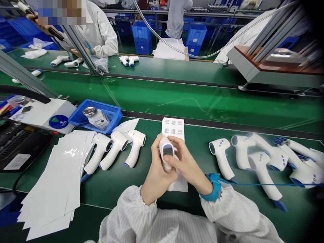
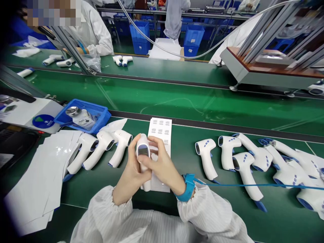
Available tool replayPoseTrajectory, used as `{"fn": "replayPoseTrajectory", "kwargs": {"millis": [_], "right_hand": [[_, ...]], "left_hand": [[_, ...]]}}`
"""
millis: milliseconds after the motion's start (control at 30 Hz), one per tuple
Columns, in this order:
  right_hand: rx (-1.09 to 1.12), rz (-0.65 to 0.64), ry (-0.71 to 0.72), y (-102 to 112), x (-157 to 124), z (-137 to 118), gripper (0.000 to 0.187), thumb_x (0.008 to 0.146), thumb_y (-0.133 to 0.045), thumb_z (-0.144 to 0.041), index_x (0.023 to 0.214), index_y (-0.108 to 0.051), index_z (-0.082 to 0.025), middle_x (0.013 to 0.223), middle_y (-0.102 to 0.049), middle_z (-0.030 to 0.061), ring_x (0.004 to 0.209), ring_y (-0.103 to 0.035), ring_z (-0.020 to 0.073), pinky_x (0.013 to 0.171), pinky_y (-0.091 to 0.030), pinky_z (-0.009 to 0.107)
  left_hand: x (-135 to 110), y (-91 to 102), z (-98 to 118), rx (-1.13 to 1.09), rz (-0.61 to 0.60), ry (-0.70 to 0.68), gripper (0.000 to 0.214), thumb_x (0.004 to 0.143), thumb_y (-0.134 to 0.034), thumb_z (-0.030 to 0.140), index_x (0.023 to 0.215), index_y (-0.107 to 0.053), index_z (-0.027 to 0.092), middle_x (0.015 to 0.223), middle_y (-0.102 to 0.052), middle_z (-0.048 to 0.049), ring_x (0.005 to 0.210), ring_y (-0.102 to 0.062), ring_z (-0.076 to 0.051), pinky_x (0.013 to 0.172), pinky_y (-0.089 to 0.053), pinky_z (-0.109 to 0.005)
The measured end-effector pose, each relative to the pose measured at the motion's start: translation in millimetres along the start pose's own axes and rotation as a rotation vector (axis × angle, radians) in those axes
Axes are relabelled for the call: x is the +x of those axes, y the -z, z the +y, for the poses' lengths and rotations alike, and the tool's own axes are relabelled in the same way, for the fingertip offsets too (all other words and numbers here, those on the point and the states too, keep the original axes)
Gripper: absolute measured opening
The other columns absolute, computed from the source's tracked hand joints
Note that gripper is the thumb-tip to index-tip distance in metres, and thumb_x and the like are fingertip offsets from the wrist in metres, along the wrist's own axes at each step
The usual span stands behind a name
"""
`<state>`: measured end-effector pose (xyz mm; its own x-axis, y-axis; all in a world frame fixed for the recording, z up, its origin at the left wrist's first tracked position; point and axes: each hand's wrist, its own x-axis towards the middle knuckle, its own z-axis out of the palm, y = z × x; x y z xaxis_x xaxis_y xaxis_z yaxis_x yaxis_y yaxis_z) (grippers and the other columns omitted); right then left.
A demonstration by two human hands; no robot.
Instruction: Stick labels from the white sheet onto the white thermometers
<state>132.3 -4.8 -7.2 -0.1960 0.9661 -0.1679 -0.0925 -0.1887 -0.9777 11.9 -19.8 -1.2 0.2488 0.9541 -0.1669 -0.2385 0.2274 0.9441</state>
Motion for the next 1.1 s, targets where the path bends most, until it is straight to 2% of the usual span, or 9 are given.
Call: {"fn": "replayPoseTrajectory", "kwargs": {"millis": [133, 267, 400, 500, 600, 733, 867, 967, 1100], "right_hand": [[-0.208, -0.264, -0.130, 18, 12, 2, 0.055, 0.082, -0.065, -0.035, 0.131, -0.042, -0.023, 0.113, -0.062, 0.0065, 0.096, -0.063, 0.0205, 0.081, -0.051, 0.034], [-0.943, 0.103, -0.068, 59, 95, -8, 0.040, 0.081, -0.062, -0.025, 0.120, -0.051, -0.020, 0.106, -0.067, 0.0066, 0.092, -0.064, 0.0225, 0.076, -0.049, 0.031], [-1.123, 0.282, 0.000, 94, 185, -30, 0.046, 0.083, -0.057, -0.018, 0.127, -0.046, -0.013, 0.117, -0.062, 0.0153, 0.104, -0.059, 0.0273, 0.084, -0.045, 0.036], [-1.200, 0.296, 0.066, 105, 202, -33, 0.044, 0.080, -0.061, -0.017, 0.123, -0.051, -0.011, 0.123, -0.058, 0.0174, 0.112, -0.053, 0.0278, 0.091, -0.043, 0.038], [-1.257, 0.290, 0.130, 113, 162, -19, 0.039, 0.082, -0.059, -0.020, 0.120, -0.055, -0.011, 0.125, -0.055, 0.0181, 0.117, -0.050, 0.0295, 0.097, -0.041, 0.042], [-1.390, 0.486, 0.230, 143, 51, 17, 0.044, 0.089, -0.050, -0.032, 0.128, -0.049, -0.013, 0.133, -0.047, 0.0213, 0.124, -0.044, 0.0360, 0.099, -0.039, 0.051], [-1.513, 0.699, -0.095, 161, -49, 51, 0.056, 0.086, -0.050, -0.046, 0.124, -0.048, -0.006, 0.111, -0.058, 0.0259, 0.105, -0.057, 0.0406, 0.081, -0.049, 0.049], [-1.287, 0.604, -0.334, 140, -73, 56, 0.038, 0.088, -0.045, -0.044, 0.108, -0.055, -0.014, 0.098, -0.063, 0.0173, 0.089, -0.063, 0.0353, 0.072, -0.049, 0.045], [-0.600, 0.366, -0.191, 75, -59, 39, 0.038, 0.091, -0.043, -0.049, 0.113, -0.054, -0.021, 0.085, -0.061, 0.0054, 0.080, -0.061, 0.0237, 0.073, -0.049, 0.037]], "left_hand": [[11, 13.3, 1, -0.230, -0.098, -0.032, 0.109, 0.071, -0.067, 0.025, 0.150, 0.008, 0.037, 0.143, -0.042, -0.0105, 0.132, -0.043, -0.034, 0.103, -0.039, -0.052], [22, 22.7, -3, 0.062, 0.014, 0.114, 0.095, 0.082, -0.060, 0.027, 0.151, 0.005, 0.035, 0.153, -0.028, -0.0095, 0.145, -0.020, -0.029, 0.114, -0.022, -0.050], [19, 24.0, -10, 0.230, -0.123, 0.255, 0.061, 0.090, -0.052, 0.036, 0.146, -0.031, 0.026, 0.137, -0.047, -0.0145, 0.135, -0.038, -0.030, 0.110, -0.027, -0.048], [14, 31.2, -13, 0.298, -0.150, 0.268, 0.045, 0.089, -0.053, 0.042, 0.131, -0.051, 0.025, 0.129, -0.052, -0.0135, 0.127, -0.045, -0.031, 0.105, -0.033, -0.046], [11, 43.2, -10, 0.268, -0.084, 0.275, 0.042, 0.089, -0.053, 0.046, 0.125, -0.055, 0.025, 0.116, -0.059, -0.0109, 0.118, -0.052, -0.029, 0.102, -0.038, -0.044], [10, 47.5, -2, 0.166, 0.023, 0.262, 0.031, 0.087, -0.057, 0.049, 0.101, -0.065, 0.022, 0.129, -0.056, -0.0079, 0.123, -0.050, -0.027, 0.104, -0.038, -0.040], [15, 30.4, -7, 0.051, 0.154, 0.216, 0.047, 0.083, -0.063, 0.046, 0.124, -0.052, 0.024, 0.112, -0.064, -0.0081, 0.113, -0.057, -0.027, 0.098, -0.042, -0.041], [20, 12.8, -22, 0.053, 0.110, 0.188, 0.064, 0.083, -0.064, 0.044, 0.139, -0.038, 0.025, 0.105, -0.064, -0.0083, 0.109, -0.059, -0.027, 0.095, -0.043, -0.041], [22, -6.8, -38, 0.025, -0.077, 0.181, 0.090, 0.081, -0.069, 0.038, 0.151, -0.012, 0.028, 0.121, -0.057, -0.0122, 0.117, -0.055, -0.025, 0.102, -0.040, -0.041]]}}
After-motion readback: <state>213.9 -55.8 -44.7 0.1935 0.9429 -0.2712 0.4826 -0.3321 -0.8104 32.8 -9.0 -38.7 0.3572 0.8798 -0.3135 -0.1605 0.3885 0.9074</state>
